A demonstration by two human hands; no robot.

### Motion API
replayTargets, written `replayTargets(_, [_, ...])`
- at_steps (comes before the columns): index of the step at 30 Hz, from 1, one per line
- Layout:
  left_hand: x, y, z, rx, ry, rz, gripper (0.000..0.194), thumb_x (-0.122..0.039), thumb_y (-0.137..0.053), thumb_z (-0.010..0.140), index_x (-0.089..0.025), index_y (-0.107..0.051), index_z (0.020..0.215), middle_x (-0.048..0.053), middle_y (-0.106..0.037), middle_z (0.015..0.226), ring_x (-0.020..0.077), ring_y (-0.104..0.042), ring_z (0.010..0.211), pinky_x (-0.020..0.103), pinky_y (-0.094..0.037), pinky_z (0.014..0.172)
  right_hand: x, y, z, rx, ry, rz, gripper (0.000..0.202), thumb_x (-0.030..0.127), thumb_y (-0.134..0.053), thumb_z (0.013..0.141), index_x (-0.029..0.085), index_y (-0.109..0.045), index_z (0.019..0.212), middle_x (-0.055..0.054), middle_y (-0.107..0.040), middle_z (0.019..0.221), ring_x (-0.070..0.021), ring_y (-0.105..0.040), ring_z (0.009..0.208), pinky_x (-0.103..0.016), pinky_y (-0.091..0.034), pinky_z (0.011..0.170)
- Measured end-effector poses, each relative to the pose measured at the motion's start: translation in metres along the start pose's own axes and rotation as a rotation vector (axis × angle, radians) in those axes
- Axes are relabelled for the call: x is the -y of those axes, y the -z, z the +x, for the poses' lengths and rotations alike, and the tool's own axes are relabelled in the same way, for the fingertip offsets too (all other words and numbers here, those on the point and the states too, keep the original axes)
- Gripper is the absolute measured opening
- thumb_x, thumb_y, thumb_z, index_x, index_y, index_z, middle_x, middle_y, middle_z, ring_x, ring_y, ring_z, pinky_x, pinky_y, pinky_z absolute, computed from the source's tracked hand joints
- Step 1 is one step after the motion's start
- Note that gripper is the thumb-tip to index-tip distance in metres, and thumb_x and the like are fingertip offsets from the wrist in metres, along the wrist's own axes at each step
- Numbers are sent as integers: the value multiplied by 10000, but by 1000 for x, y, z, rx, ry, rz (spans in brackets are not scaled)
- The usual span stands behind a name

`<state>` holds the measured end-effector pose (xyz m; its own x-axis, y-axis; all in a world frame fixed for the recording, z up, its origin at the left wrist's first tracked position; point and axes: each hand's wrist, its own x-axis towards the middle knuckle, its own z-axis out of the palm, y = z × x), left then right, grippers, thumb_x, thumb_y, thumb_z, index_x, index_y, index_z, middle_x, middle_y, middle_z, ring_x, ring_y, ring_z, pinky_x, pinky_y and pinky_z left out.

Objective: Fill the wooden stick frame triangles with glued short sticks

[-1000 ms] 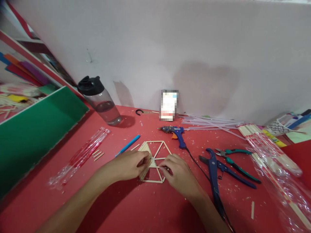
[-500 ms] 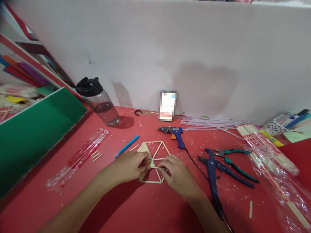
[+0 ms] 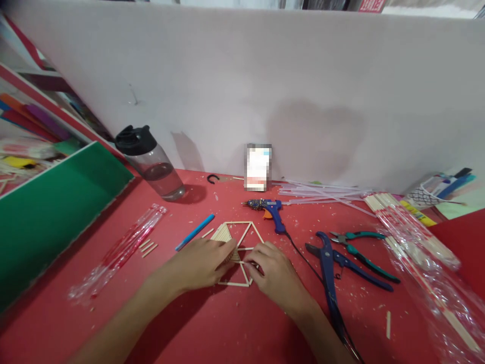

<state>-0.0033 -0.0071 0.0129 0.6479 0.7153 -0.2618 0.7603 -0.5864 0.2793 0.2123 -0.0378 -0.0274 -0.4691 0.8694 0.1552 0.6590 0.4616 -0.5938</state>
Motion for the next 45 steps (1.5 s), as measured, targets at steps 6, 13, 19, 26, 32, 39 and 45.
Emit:
replayTargets(6, [2, -5, 3, 7, -63, 50, 180, -261, -449, 944, -193, -567, 1061, 111, -730, 884, 292, -705, 787, 344, -458, 680, -1, -2, 1, -15, 2, -5, 111, 166, -596, 953, 215, -686, 909, -33, -676, 874, -197, -592, 852, -317, -464, 763])
replayTargets(13, [4, -7, 5, -9, -68, 42, 166, -299, -455, 943, -202, -571, 1010, 92, -729, 864, 272, -697, 766, 320, -432, 634, -2, -3, 0, -16, 8, -1, 108, 168, -590, 960, 218, -681, 930, -39, -685, 907, -207, -587, 877, -344, -466, 799])
replayTargets(19, [6, -6, 5, -17, -53, -3, 118, -295, -487, 926, -213, -551, 982, 71, -723, 834, 267, -697, 758, 319, -415, 620, -2, -2, 1, -13, 11, 8, 109, 174, -591, 958, 222, -687, 942, -43, -687, 918, -205, -588, 884, -345, -472, 800])
replayTargets(26, [6, -4, 3, -14, -46, -28, 121, -262, -495, 898, -219, -567, 985, 59, -740, 867, 264, -700, 788, 317, -412, 659, 1, 0, 1, 11, -6, -13, 107, 164, -598, 958, 218, -688, 939, -41, -688, 920, -208, -596, 893, -346, -475, 814])
replayTargets(32, [8, 4, -2, 3, -65, -110, 111, -239, -486, 899, -231, -555, 985, 42, -734, 898, 248, -691, 791, 304, -397, 632, 1, 0, 0, -4, 5, -17, 119, 162, -603, 951, 223, -705, 944, -43, -692, 920, -197, -611, 885, -332, -483, 799])
replayTargets(39, [34, 24, -15, -115, 204, -114, 172, -343, -395, 988, -239, -531, 1000, 40, -688, 867, 227, -652, 728, 307, -407, 639, 0, -1, 1, -12, 10, -6, 126, 172, -592, 957, 223, -706, 935, -42, -690, 905, -198, -619, 866, -333, -481, 789])
replayTargets(45, [69, 25, -31, -78, 501, 61, 211, -409, -503, 926, -206, -560, 916, 117, -691, 964, 289, -667, 804, 340, -425, 635, 0, -1, 1, -13, 1, -5, 115, 183, -599, 953, 219, -703, 922, -41, -691, 905, -196, -619, 856, -329, -476, 779])
